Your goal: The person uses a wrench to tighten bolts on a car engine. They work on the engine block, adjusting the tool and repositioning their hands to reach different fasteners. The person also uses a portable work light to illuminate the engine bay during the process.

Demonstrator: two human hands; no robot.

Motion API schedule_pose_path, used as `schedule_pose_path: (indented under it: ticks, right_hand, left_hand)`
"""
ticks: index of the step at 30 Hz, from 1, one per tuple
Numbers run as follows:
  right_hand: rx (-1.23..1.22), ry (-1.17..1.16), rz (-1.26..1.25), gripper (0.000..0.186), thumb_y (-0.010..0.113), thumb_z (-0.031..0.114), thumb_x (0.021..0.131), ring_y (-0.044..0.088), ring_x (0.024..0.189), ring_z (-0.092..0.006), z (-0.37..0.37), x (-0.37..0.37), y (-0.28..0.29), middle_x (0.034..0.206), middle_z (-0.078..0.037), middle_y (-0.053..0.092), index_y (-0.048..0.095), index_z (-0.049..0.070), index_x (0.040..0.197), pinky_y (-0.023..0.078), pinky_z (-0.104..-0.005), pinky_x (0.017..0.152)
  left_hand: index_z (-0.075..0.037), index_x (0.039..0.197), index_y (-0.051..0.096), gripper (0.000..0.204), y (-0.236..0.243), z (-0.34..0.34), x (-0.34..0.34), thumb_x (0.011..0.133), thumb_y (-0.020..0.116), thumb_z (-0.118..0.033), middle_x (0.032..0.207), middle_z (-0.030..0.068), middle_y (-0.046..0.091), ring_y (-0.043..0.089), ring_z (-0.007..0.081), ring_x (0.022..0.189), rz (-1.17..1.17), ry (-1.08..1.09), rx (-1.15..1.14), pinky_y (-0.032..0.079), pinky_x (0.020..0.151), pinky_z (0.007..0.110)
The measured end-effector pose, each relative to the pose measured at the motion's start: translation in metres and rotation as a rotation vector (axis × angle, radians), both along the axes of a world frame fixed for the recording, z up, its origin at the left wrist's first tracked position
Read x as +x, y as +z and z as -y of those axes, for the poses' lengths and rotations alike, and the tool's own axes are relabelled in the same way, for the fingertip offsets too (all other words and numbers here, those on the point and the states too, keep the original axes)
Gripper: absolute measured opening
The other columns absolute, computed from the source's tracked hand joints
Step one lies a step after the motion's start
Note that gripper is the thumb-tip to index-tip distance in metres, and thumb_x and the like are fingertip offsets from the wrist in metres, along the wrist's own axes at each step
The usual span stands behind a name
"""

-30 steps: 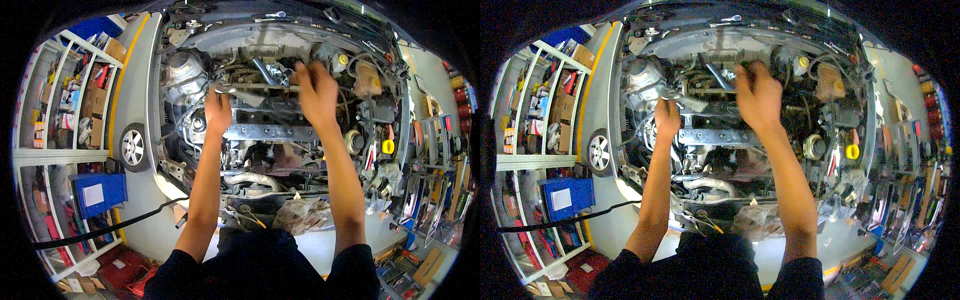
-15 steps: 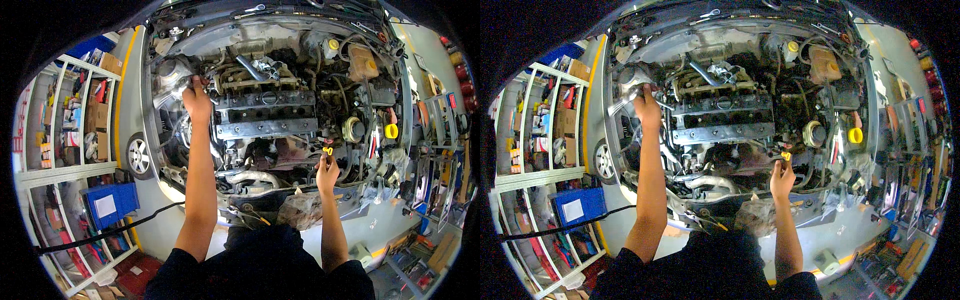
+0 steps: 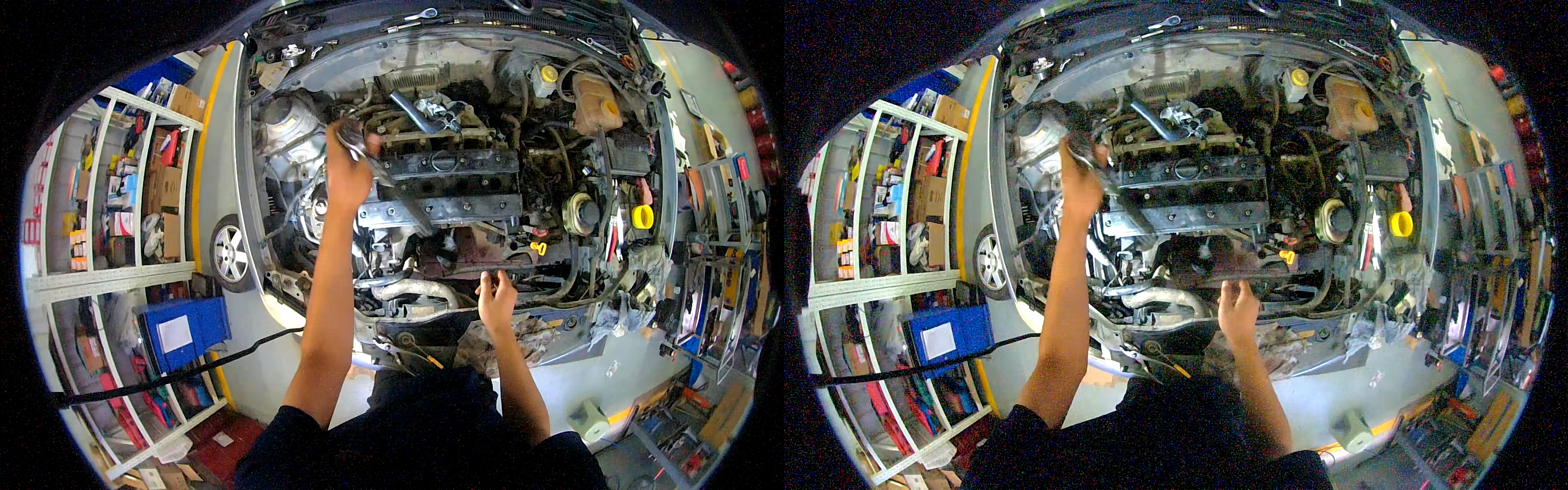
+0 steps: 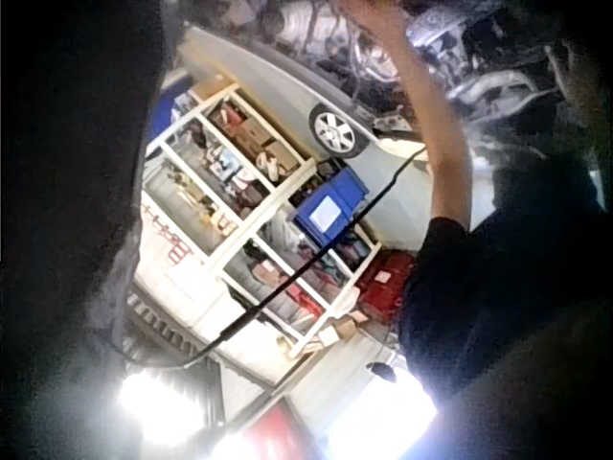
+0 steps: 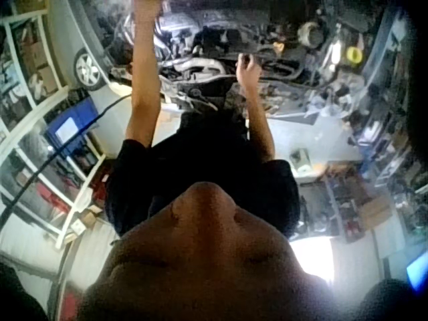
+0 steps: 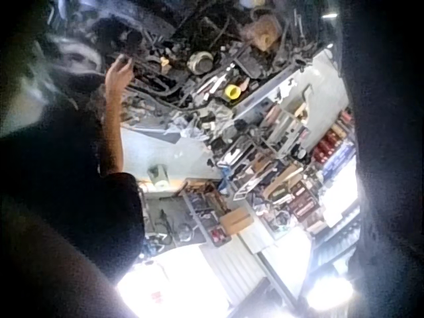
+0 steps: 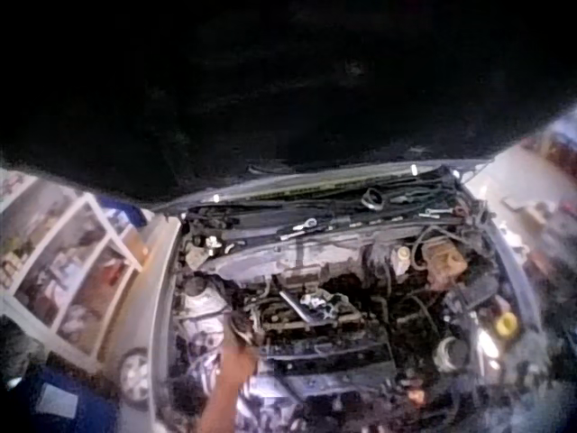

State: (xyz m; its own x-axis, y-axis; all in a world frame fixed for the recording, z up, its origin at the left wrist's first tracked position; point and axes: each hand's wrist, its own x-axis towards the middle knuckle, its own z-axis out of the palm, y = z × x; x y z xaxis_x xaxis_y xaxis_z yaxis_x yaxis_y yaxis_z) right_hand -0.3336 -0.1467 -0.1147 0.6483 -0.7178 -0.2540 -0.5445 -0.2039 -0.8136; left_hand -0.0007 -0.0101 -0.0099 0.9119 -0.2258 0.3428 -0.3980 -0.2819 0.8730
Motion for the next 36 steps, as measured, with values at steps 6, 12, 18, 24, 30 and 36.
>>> schedule_pose_path:
  ticks: [6, 12, 18, 24, 30, 36]
  right_hand:
    - [0.059, 0.09, 0.068, 0.024, 0.062, 0.023, 0.101, 0.071, 0.063, -0.0245, 0.001, 0.003, 0.003, 0.071, -0.012, 0.071, 0.061, -0.001, 0.098, 0.053, -0.038, 0.062]
    - [-0.016, 0.001, 0.512, 0.018, 0.069, 0.015, 0.095, 0.051, 0.06, -0.0164, 0.003, 0.109, 0.114, 0.074, -0.009, 0.059, 0.054, 0.004, 0.093, 0.042, -0.0314, 0.057]
    - [-0.167, 0.492, 0.537, 0.043, 0.075, 0.016, 0.086, 0.063, 0.102, -0.0421, -0.014, 0.202, 0.18, 0.1, -0.02, 0.067, 0.054, 0.0, 0.12, 0.051, -0.0494, 0.087]
    - [-0.207, 0.839, 0.399, 0.04, 0.076, 0.016, 0.084, 0.069, 0.097, -0.0402, -0.018, 0.266, 0.188, 0.094, -0.021, 0.072, 0.057, 0.0, 0.115, 0.053, -0.0476, 0.085]
    - [-0.239, 0.909, 0.405, 0.041, 0.077, 0.019, 0.082, 0.069, 0.093, -0.04, -0.012, 0.285, 0.18, 0.093, -0.02, 0.072, 0.06, 0.0, 0.114, 0.052, -0.0487, 0.082]
    - [-0.239, 0.874, 0.426, 0.044, 0.078, 0.019, 0.081, 0.069, 0.093, -0.0393, -0.018, 0.289, 0.187, 0.095, -0.02, 0.071, 0.061, 0.001, 0.118, 0.052, -0.0483, 0.083]
  left_hand:
    - [-0.006, 0.108, 0.052, 0.016, -0.026, -0.016, 0.001, 0.098, 0.065, -0.01, 0.089, 0.005, 0.054, 0.05, 0.0149, 0.079, 0.086, -0.064, -0.017, 0.045, 0.075, 0.028]
    - [-0.005, 0.091, 0.055, 0.023, -0.047, -0.023, 0.019, 0.106, 0.056, -0.022, 0.074, 0.0045, 0.054, 0.046, 0.0117, 0.068, -0.057, 0.041, -0.068, 0.04, 0.061, 0.031]
    - [-0.001, 0.081, 0.057, 0.044, 0.002, -0.014, 0.022, 0.107, 0.056, -0.037, 0.064, 0.0008, 0.047, 0.041, 0.0105, 0.062, -0.017, 0.125, 0.096, 0.036, 0.056, 0.032]
    - [0.0, 0.089, 0.062, 0.033, -0.006, -0.022, 0.038, 0.105, 0.062, -0.029, 0.077, 0.0003, 0.061, 0.05, 0.008, 0.074, -0.219, -0.152, -0.306, 0.043, 0.063, 0.028]
    - [0.0, 0.09, 0.061, 0.018, 0.007, -0.022, 0.038, 0.099, 0.067, -0.014, 0.082, -0.0005, 0.064, 0.055, 0.0071, 0.076, -0.145, -0.116, -0.09, 0.047, 0.068, 0.028]
    - [0.0, 0.091, 0.062, 0.017, 0.01, -0.024, 0.043, 0.098, 0.068, -0.015, 0.083, 0.0018, 0.067, 0.057, 0.0087, 0.077, -0.083, -0.106, -0.068, 0.048, 0.069, 0.028]
